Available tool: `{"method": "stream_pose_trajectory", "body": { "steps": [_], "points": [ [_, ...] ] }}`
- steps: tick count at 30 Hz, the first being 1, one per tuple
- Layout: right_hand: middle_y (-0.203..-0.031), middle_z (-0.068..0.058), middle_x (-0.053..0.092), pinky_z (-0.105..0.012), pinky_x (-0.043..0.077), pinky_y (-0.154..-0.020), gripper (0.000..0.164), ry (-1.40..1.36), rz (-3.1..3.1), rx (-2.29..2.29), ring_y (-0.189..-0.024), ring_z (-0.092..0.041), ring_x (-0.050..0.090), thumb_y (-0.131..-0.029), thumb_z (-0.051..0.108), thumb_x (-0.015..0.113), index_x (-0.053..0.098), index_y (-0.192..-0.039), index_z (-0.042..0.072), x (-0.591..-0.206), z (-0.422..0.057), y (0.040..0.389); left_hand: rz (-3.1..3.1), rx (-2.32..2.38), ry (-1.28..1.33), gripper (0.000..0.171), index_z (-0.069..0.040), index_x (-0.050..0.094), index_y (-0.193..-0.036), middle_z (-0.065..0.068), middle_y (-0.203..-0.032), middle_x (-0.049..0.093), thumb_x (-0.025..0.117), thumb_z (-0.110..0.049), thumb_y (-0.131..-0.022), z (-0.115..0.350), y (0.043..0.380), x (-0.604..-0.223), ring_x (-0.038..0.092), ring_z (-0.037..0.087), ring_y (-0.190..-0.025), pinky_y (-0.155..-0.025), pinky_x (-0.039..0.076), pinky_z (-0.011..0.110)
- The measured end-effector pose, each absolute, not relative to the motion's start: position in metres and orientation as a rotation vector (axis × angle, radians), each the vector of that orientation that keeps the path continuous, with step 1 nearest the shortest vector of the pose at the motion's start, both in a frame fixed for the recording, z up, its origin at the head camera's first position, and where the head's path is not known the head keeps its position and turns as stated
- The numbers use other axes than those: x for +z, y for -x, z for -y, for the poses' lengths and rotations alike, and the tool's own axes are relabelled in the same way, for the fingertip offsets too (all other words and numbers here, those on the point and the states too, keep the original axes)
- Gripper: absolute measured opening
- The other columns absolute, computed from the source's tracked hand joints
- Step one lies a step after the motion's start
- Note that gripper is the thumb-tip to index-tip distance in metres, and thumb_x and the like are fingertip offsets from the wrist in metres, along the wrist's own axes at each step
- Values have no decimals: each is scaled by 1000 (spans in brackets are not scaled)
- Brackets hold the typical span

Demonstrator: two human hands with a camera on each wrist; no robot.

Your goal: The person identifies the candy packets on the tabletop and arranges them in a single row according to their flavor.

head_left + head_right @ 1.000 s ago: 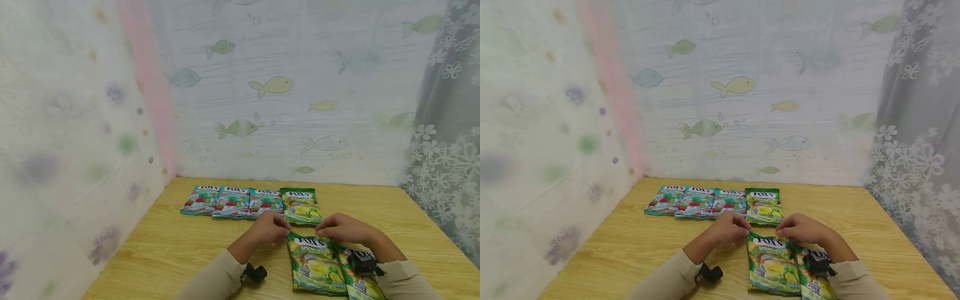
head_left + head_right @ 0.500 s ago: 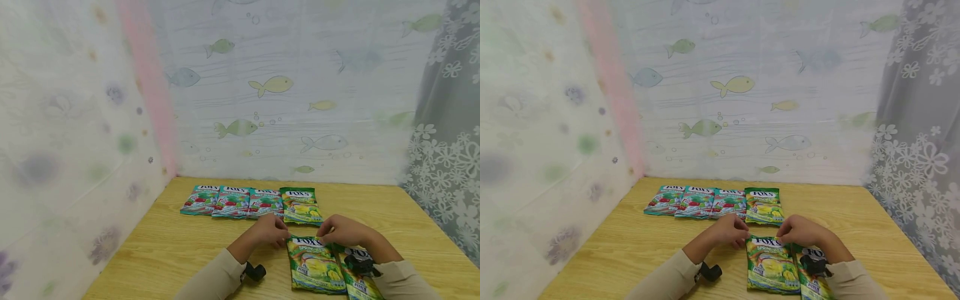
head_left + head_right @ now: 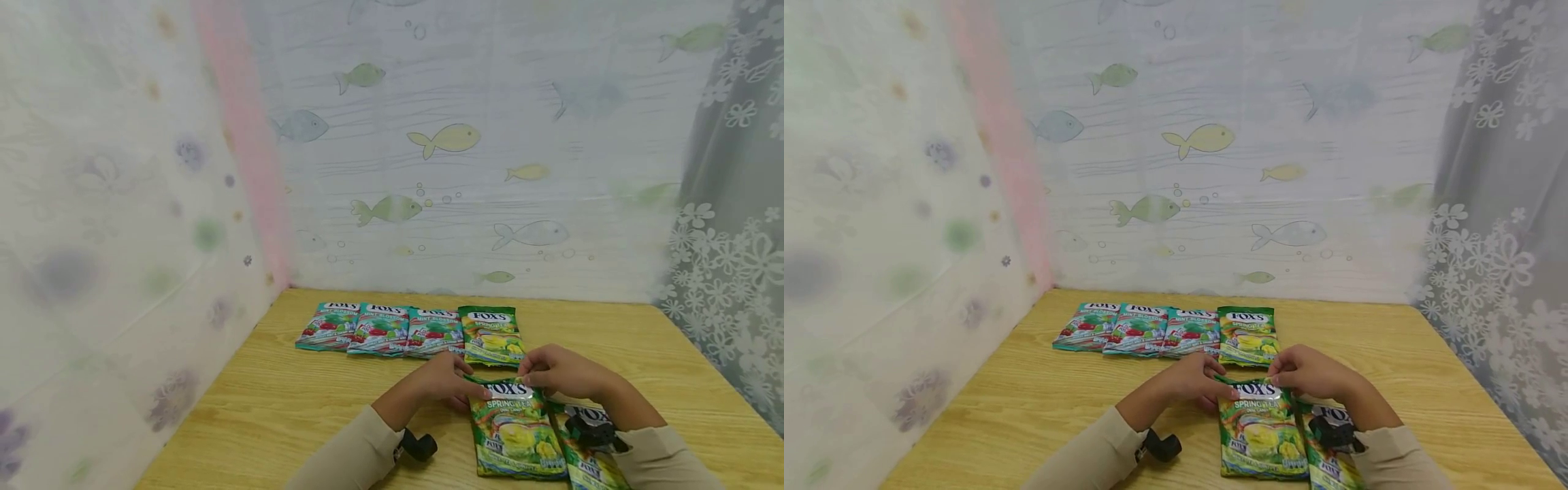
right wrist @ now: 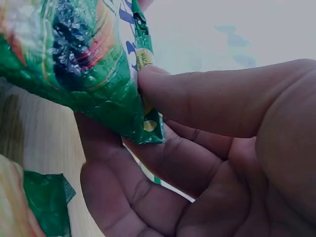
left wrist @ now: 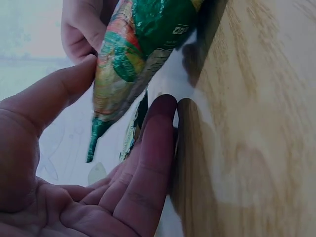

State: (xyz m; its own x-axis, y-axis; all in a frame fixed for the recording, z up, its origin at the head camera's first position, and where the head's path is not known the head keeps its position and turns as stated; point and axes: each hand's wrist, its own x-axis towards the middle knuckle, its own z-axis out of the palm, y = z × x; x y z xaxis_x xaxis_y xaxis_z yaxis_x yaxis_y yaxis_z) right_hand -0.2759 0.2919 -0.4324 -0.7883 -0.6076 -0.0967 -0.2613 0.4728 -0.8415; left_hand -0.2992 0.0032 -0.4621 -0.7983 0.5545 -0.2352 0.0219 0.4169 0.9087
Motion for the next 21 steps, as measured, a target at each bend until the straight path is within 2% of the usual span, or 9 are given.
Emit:
{"method": "stream_pose_trajectory", "body": {
  "steps": [9,12,17,21],
  "points": [
    [-92,-10,62,-42,59,-73,23,661,-2413,-1286,-79,-19,61,-110,18,52,60,-113,-3,-425,-292,274,-2025,1450,-418,74,7,55,-136,14,-96,75,88,-35,-84,-3,298,-466,78,28,-80,-72,64,39],
    [-95,-11,62,-43,59,-76,24,654,-2440,-1290,-84,-21,63,-110,20,52,59,-114,-3,-423,-294,275,-1990,1462,-425,68,5,57,-133,14,-96,76,87,-32,-85,-3,297,-465,77,27,-81,-73,64,40],
    [-93,-10,61,-43,58,-77,24,671,-2451,-1327,-84,-20,62,-111,20,50,57,-114,-3,-419,-295,274,-1976,1447,-470,38,-7,71,-111,10,-96,77,87,-30,-86,-5,296,-463,76,26,-79,-70,64,40],
    [-93,-10,61,-43,57,-77,24,675,-2444,-1371,-82,-20,60,-111,19,49,56,-114,-4,-414,-296,273,-2022,1431,-526,24,-11,76,-102,7,-93,78,85,-28,-87,-7,296,-460,75,23,-72,-66,64,39]
  ]
}}
